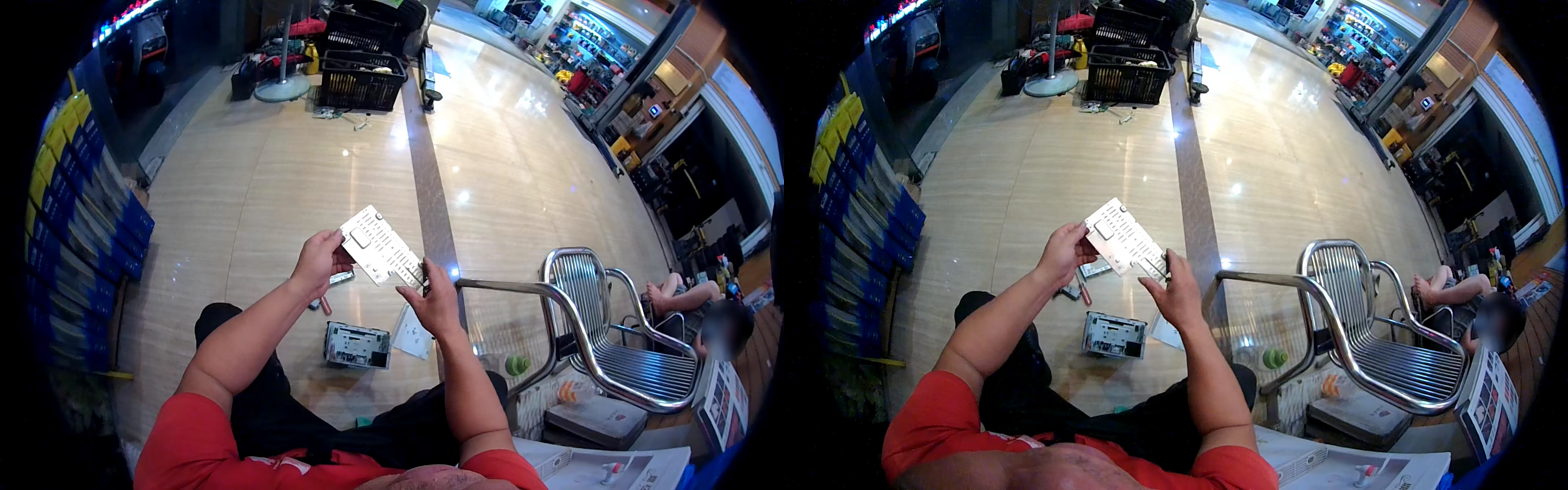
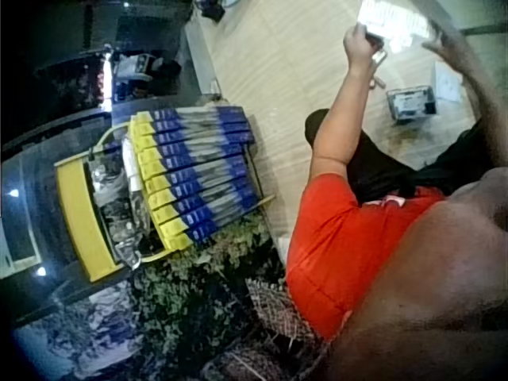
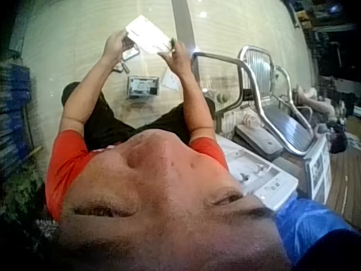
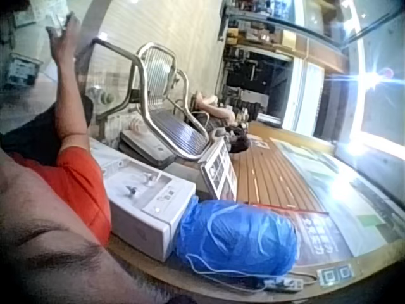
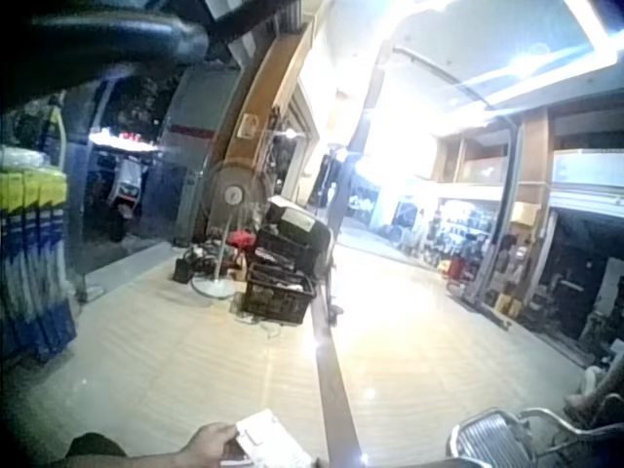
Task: The person disassembles a car stereo unit by hand and with a small screwdriver, prying apart the metal casing and removing components while sitting on the floor.
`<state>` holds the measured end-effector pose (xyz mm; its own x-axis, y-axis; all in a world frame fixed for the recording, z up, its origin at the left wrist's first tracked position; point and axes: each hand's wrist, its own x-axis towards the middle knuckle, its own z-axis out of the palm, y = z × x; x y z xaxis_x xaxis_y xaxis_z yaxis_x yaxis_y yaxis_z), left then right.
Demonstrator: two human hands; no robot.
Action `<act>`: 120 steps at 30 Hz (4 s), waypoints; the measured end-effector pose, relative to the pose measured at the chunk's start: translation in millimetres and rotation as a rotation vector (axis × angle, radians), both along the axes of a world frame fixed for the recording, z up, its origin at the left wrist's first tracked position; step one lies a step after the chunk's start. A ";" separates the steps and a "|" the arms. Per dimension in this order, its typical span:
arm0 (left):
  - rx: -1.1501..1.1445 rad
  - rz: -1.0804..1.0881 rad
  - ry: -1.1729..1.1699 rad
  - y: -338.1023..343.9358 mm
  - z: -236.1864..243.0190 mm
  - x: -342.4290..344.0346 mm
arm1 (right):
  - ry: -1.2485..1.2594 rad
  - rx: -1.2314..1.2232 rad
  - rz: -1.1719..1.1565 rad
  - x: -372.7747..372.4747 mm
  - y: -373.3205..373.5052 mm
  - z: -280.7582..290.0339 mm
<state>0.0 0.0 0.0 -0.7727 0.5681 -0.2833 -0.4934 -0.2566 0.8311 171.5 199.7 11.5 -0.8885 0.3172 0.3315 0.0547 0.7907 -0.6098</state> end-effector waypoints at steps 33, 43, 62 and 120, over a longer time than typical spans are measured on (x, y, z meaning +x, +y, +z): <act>-0.008 -0.048 0.028 -1.4 8.6 3.8 | -0.043 -0.045 -0.100 -4.1 -7.6 -1.2; -0.048 -0.053 0.017 2.2 0.3 4.0 | -0.301 -1.250 0.011 -3.5 -22.1 2.6; 0.102 -0.039 -0.001 2.3 5.4 8.0 | -0.417 -1.942 0.292 -9.7 -46.9 -31.7; 0.017 0.118 0.009 2.8 4.5 10.3 | -0.066 -0.062 -0.019 -5.6 -49.3 -18.4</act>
<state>10.3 2.8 4.5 -0.8369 0.4778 -0.2672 -0.4517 -0.3268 0.8302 165.9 150.4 -6.8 -0.9011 0.3526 0.2522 0.1111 0.7501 -0.6519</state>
